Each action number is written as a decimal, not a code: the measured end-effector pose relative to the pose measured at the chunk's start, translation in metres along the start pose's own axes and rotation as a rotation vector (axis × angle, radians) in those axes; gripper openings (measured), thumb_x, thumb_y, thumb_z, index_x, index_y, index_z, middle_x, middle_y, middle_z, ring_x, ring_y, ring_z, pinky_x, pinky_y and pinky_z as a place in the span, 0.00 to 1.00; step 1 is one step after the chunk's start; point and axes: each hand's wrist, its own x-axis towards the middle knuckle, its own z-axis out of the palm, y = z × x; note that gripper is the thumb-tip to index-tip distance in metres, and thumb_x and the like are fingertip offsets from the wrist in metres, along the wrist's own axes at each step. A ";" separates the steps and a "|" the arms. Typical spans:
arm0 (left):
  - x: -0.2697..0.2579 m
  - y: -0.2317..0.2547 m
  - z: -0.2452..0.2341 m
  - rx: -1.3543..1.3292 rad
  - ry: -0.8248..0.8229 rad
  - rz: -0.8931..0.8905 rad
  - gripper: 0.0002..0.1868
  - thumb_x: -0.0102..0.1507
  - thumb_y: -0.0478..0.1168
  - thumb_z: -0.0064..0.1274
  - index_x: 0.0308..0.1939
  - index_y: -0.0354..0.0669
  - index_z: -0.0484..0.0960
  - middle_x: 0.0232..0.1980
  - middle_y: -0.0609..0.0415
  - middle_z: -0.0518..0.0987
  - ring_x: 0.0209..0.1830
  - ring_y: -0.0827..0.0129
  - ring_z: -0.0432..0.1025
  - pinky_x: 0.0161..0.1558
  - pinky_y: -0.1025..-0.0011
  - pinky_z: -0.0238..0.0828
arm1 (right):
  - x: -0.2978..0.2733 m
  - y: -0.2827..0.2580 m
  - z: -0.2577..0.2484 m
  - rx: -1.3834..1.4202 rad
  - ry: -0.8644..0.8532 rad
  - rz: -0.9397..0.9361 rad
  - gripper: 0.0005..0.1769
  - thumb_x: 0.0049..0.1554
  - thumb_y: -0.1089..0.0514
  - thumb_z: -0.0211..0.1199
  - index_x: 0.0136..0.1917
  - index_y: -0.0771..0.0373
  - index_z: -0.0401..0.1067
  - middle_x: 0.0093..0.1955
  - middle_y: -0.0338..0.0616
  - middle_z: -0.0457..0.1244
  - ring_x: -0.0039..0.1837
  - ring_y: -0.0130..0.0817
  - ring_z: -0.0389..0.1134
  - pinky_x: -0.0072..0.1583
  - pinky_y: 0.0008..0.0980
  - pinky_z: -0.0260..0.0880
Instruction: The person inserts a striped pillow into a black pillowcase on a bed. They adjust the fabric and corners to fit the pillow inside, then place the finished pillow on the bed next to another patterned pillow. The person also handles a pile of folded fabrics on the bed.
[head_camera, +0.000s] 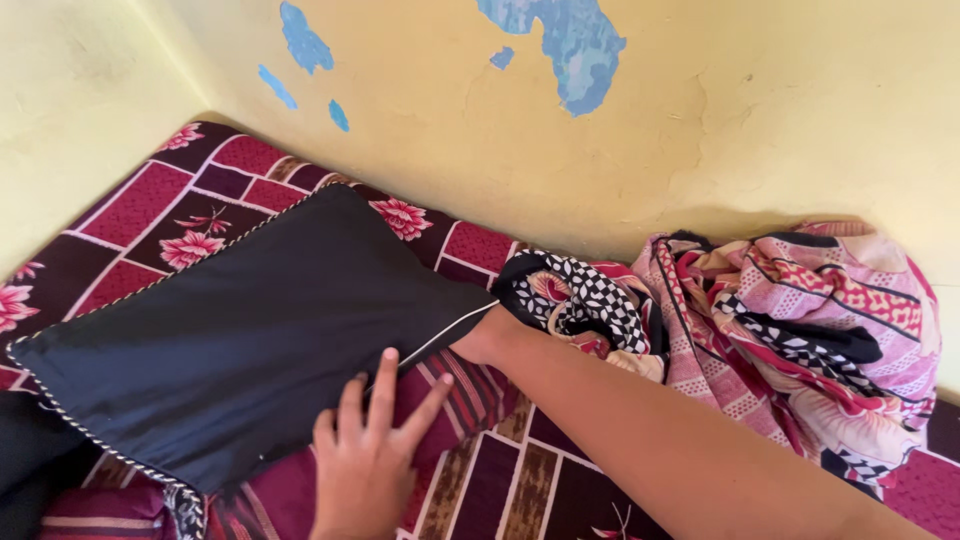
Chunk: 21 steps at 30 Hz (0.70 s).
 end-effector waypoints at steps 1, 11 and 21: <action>0.007 -0.005 -0.004 -0.042 -0.009 0.014 0.49 0.45 0.37 0.64 0.69 0.84 0.71 0.70 0.52 0.68 0.55 0.53 0.70 0.46 0.54 0.69 | -0.003 -0.002 -0.003 0.124 0.007 0.035 0.23 0.65 0.56 0.46 0.69 0.64 0.67 0.69 0.56 0.64 0.69 0.50 0.66 0.68 0.38 0.65; 0.060 -0.042 -0.034 -0.083 -0.134 -0.240 0.46 0.43 0.37 0.67 0.66 0.71 0.74 0.55 0.57 0.72 0.44 0.56 0.71 0.37 0.62 0.78 | -0.012 -0.009 -0.007 0.303 -0.008 0.424 0.24 0.65 0.49 0.41 0.58 0.68 0.70 0.59 0.67 0.66 0.64 0.60 0.66 0.64 0.46 0.65; 0.070 -0.027 -0.018 0.147 -0.096 -0.235 0.34 0.57 0.44 0.55 0.69 0.63 0.72 0.67 0.61 0.71 0.58 0.61 0.69 0.53 0.55 0.70 | -0.059 -0.032 -0.043 -0.313 0.153 -0.497 0.35 0.37 0.52 0.55 0.58 0.63 0.76 0.62 0.60 0.67 0.67 0.53 0.63 0.69 0.48 0.59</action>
